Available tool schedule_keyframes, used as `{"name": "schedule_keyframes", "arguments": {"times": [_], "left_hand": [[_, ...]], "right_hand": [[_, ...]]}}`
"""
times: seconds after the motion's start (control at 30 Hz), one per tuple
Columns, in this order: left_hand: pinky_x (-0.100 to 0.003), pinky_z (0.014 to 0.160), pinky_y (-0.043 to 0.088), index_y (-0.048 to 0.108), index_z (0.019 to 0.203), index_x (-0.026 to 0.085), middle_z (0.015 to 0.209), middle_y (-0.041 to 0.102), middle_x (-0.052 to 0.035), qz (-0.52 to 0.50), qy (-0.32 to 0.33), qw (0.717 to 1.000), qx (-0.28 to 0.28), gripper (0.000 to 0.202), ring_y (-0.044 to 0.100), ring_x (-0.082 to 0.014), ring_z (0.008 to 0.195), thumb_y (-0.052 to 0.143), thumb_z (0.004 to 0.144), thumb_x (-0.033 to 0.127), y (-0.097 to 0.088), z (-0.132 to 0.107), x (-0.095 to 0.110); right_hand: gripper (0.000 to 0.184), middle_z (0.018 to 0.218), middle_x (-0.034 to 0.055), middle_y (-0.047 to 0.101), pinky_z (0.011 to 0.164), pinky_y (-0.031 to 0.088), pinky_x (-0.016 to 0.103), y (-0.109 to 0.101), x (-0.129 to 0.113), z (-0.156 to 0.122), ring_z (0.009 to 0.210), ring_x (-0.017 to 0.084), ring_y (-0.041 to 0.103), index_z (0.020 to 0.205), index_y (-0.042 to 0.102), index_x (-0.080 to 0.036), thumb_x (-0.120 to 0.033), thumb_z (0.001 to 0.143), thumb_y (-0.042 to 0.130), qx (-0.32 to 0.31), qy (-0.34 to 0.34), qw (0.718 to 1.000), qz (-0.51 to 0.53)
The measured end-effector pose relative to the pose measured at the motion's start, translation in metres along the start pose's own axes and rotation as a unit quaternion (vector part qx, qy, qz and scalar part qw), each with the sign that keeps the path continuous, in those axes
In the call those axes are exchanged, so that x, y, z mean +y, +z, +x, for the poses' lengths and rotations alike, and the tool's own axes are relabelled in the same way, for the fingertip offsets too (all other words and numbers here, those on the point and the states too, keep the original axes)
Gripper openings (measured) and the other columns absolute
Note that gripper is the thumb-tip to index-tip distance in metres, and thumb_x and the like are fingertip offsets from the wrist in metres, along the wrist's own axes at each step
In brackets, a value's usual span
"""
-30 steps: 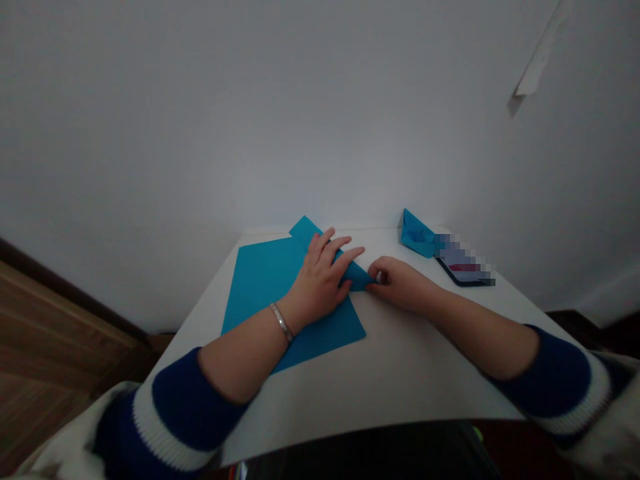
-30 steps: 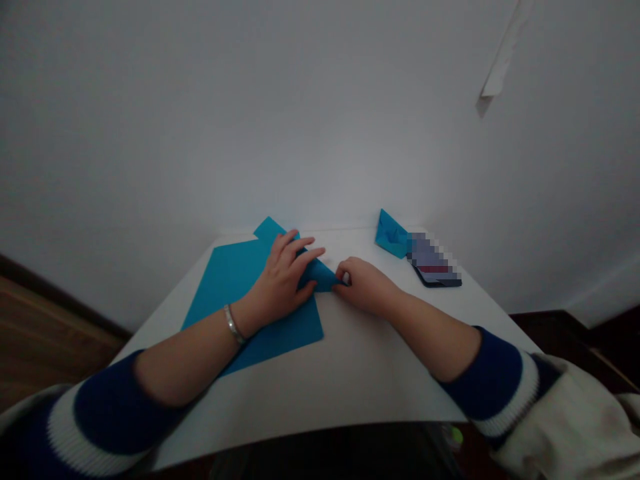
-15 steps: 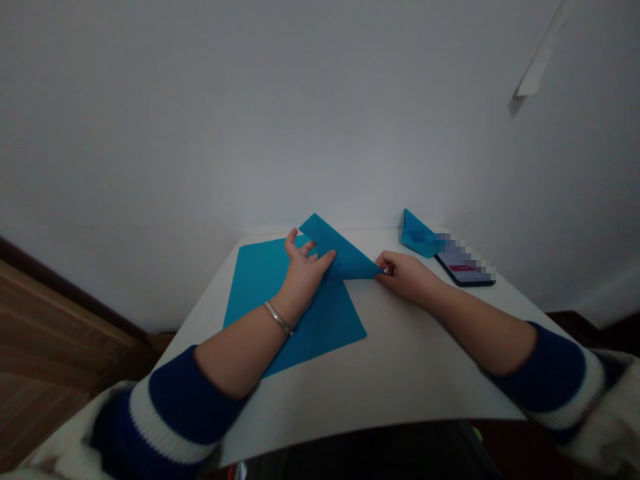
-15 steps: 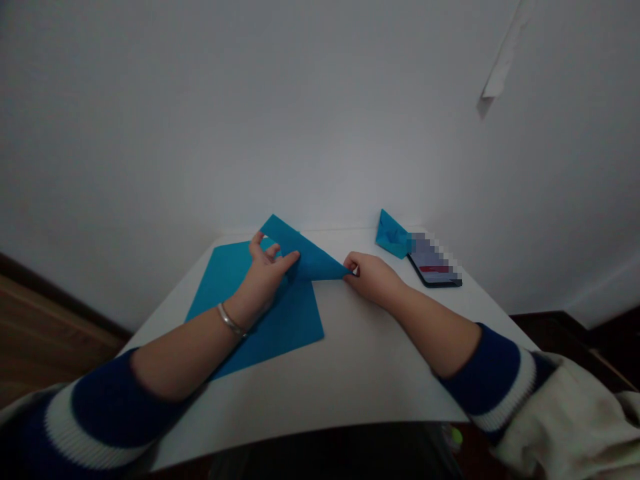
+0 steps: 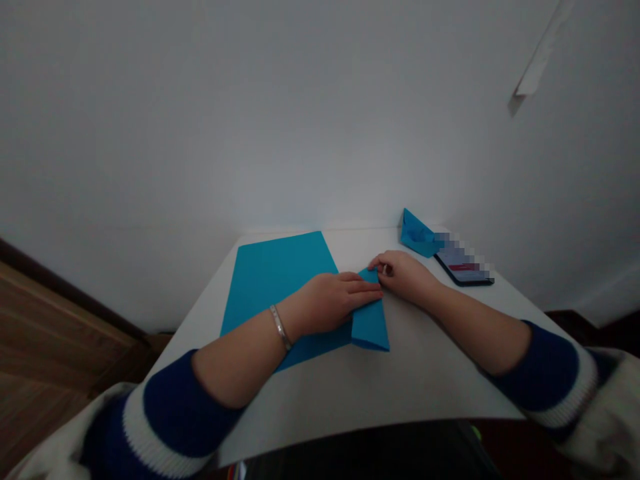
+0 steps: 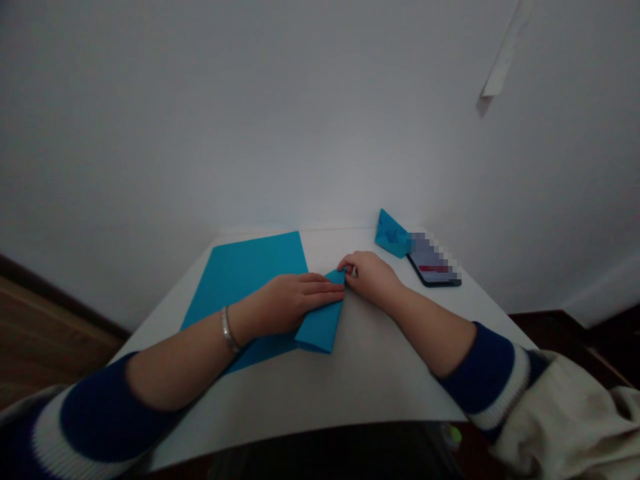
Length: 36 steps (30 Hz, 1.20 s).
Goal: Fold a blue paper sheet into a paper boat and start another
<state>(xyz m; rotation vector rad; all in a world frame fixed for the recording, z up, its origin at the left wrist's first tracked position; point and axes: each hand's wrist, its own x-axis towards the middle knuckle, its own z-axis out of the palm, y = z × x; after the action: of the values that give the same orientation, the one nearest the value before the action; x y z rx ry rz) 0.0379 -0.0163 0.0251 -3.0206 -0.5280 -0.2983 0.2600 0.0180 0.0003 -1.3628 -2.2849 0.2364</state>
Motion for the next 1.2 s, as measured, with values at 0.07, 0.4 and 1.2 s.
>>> {"name": "schedule_keyframes", "arguments": {"times": [0.07, 0.4, 1.2], "left_hand": [[-0.036, 0.093, 0.047, 0.051, 0.132, 0.019, 0.133, 0.057, -0.007, 0.029, 0.017, 0.999, -0.023, 0.044, 0.054, -0.023, 0.117, 0.048, 0.088, 0.012, 0.0, 0.001, 0.002], [-0.041, 0.104, 0.038, 0.049, 0.134, 0.015, 0.136, 0.054, -0.0111, 0.018, 0.019, 0.999, -0.033, 0.053, 0.044, -0.028, 0.129, 0.055, 0.082, 0.025, -0.003, 0.0, 0.006], [-0.046, 0.094, 0.04, 0.056, 0.126, 0.022, 0.131, 0.056, -0.0101, 0.05, -0.254, 0.965, 0.047, 0.048, 0.049, -0.0314, 0.115, 0.052, 0.088, 0.052, 0.019, -0.004, -0.005]], "right_hand": [[0.024, 0.086, 0.0058, 0.068, 0.072, 0.043, 0.031, 0.002, 0.0, 0.001, 0.078, 0.019, 0.058, 0.093, 0.071, -0.019, -0.013, 0.074, 0.057, 0.002, -0.019, 1.0, -0.006], [0.039, 0.114, 0.0081, 0.069, 0.096, 0.043, 0.042, 0.011, -0.003, 0.002, 0.106, 0.022, 0.061, 0.116, 0.065, -0.02, -0.012, 0.081, 0.05, -0.026, -0.159, 0.987, 0.018], [0.046, 0.103, 0.0071, 0.062, 0.078, 0.046, 0.033, -0.015, -0.027, -0.011, 0.092, 0.02, 0.056, 0.113, 0.06, -0.022, -0.037, 0.072, 0.073, -0.096, -0.173, 0.973, 0.121]]}}
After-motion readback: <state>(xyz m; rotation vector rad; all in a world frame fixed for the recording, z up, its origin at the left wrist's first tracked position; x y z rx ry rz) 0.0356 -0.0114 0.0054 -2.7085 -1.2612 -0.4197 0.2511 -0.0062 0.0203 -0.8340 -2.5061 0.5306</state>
